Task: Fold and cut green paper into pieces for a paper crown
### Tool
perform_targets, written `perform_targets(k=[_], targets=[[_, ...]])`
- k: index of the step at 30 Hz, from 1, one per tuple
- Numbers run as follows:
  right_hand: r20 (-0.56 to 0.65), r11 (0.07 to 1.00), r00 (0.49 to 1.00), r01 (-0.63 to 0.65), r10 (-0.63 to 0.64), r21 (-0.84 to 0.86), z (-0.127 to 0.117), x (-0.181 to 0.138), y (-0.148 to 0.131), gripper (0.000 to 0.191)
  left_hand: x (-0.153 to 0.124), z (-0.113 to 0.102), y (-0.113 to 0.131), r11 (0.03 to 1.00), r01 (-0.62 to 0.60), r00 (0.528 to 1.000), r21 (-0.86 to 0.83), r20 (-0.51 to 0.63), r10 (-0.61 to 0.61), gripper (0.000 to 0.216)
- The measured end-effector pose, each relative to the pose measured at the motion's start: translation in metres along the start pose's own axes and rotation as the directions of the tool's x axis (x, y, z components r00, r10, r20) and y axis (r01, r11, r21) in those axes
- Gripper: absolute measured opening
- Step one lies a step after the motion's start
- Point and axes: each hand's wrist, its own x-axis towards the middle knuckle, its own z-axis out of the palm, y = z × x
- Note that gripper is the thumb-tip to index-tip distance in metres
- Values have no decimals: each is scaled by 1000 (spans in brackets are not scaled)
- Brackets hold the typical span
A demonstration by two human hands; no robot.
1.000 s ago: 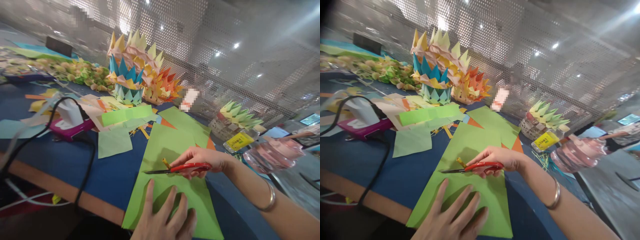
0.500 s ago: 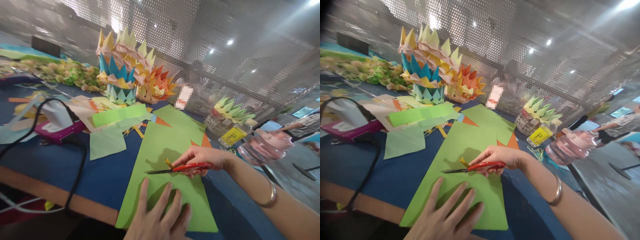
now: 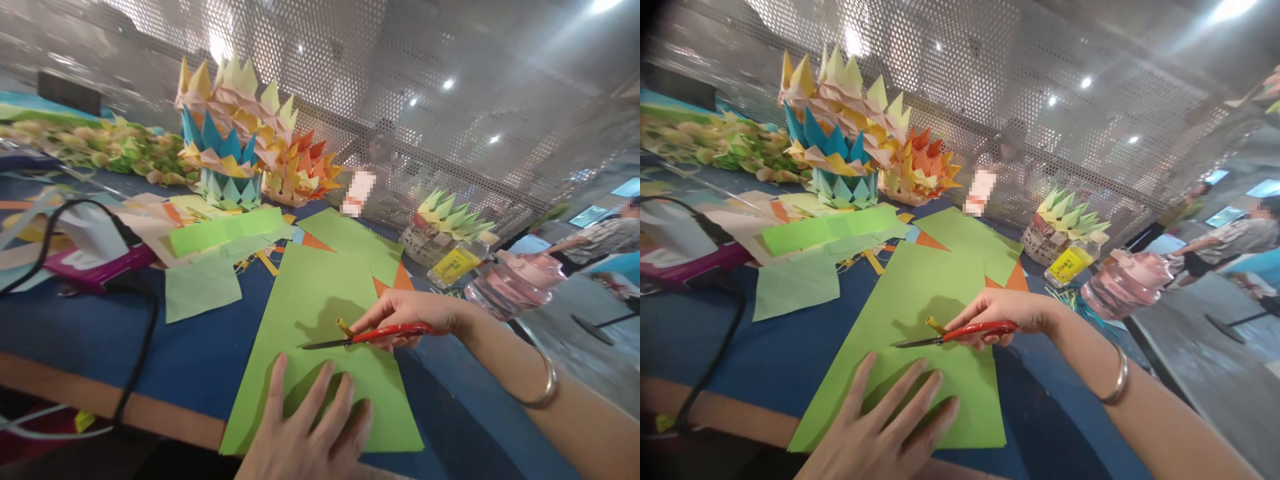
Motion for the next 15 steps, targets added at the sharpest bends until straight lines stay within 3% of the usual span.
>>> perform_targets(k=[15], targets=[[-70,996,997,-23,17,-88,-3,-18,14,43,-1,-7,0,1000,-3,990,21,143,0,29]])
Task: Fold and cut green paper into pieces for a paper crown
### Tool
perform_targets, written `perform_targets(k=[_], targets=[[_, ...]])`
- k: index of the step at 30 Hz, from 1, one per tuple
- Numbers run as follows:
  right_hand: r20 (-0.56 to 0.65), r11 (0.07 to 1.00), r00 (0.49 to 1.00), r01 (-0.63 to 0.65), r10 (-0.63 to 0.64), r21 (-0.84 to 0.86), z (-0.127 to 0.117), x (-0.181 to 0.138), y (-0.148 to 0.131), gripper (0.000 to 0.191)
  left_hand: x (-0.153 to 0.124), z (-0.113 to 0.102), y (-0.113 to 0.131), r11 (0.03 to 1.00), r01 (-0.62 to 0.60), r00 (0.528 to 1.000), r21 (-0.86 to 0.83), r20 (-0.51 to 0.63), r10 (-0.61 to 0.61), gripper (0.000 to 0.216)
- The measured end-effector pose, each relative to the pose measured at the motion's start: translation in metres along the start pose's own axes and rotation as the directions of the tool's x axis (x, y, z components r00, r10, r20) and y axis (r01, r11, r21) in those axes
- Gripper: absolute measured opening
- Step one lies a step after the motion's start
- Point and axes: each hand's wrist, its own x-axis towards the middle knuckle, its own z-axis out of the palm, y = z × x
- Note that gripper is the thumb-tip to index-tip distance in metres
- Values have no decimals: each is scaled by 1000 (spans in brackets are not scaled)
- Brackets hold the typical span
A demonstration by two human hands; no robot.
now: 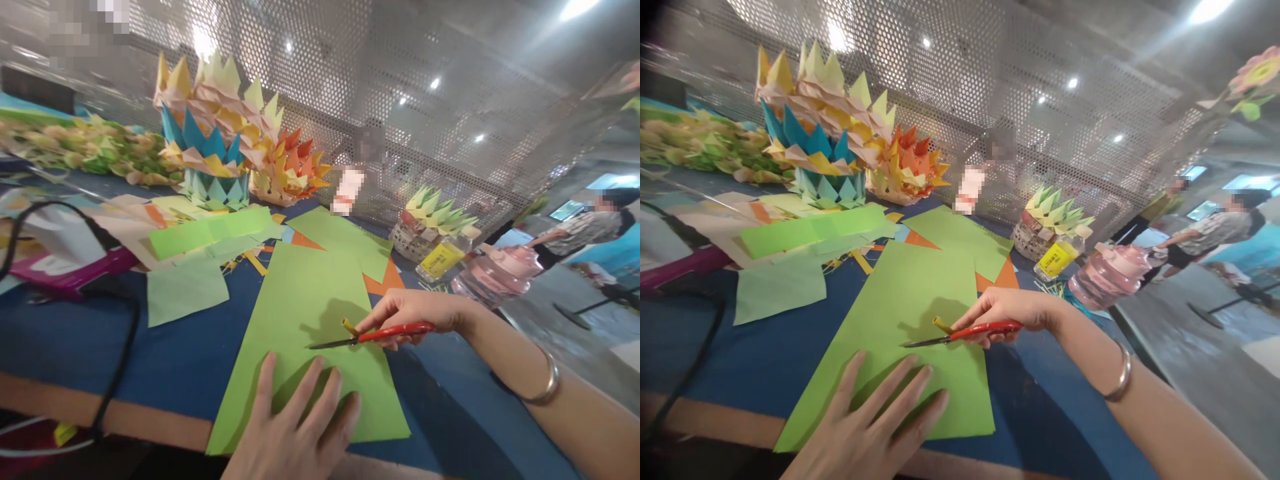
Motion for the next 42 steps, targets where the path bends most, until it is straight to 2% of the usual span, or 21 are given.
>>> perform_targets(k=[7,14,18,23,28,35,42], targets=[[-9,999,1000,26,-26,-20,-1,-8,12,42,4,-13,-11,993,-113,990,-18,89,114,38],[-55,999,998,6,-8,-37,-2,-18,16,41,5,-19,-15,990,-133,979,-37,151,137,41],[-72,1000,997,10,-12,-28,-2,-26,24,43,3,-19,-12,990,-136,979,-42,149,141,43],[-100,1000,995,8,-11,-28,-2,-35,34,47,-1,-17,-3,996,-85,984,18,159,81,49],[-133,999,991,-7,1,-42,0,-41,39,49,-2,-17,-6,984,-173,977,48,138,165,54],[-180,998,984,-7,-5,-68,-1,-46,52,48,1,-21,-16,973,-229,961,-16,159,228,65],[-210,999,978,-19,8,-51,-1,-53,59,47,-3,-19,-6,987,-158,977,8,148,155,62]])
